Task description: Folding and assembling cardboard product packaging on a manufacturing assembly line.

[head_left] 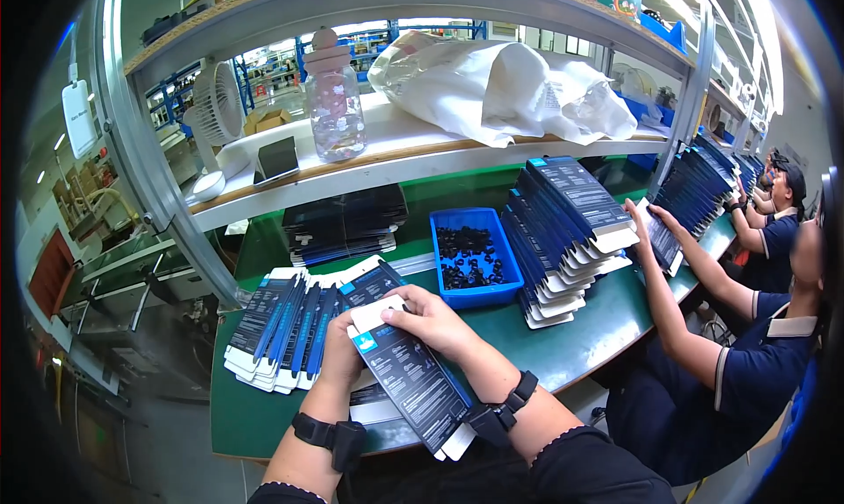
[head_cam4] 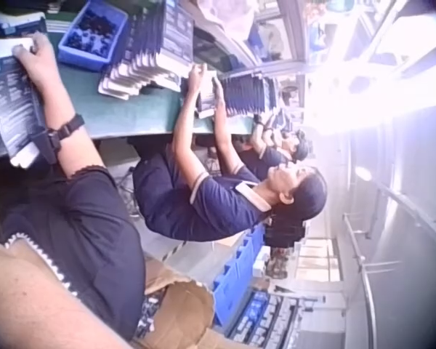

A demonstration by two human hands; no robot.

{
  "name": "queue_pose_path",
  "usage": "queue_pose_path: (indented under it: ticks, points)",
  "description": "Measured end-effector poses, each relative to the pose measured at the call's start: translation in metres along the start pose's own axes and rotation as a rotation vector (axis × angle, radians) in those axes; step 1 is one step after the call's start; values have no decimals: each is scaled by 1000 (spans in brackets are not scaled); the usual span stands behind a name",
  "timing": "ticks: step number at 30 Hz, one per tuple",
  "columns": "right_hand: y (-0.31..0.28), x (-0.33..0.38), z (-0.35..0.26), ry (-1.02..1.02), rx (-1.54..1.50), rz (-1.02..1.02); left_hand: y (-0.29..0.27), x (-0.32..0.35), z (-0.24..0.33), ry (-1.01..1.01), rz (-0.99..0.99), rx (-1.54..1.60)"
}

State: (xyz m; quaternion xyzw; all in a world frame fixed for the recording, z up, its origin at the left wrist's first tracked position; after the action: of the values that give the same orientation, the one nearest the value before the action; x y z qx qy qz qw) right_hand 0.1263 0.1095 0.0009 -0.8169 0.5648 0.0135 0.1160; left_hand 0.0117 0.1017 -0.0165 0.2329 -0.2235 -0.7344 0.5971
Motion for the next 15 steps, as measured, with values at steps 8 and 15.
queue_pose_path:
  ticks: [8,15]
  points:
    - [1,4,4,135,-204,-39,18,3,5,-26,-51,-16]
    - [4,4,5,140,-189,-49,10,1,6,13,-80,-180]
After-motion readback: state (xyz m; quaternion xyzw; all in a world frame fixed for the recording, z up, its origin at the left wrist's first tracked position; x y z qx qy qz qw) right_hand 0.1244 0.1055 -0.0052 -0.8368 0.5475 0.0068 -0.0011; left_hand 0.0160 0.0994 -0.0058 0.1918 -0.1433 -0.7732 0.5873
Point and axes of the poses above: each hand's wrist, its own x-axis away from the middle knuckle, its own y-axis out of the palm, z = x × y, the point moved 9 cm from there along -x, towards the middle knuckle, and after that the axes turned 15 degrees about x, right-handed, at the moved point
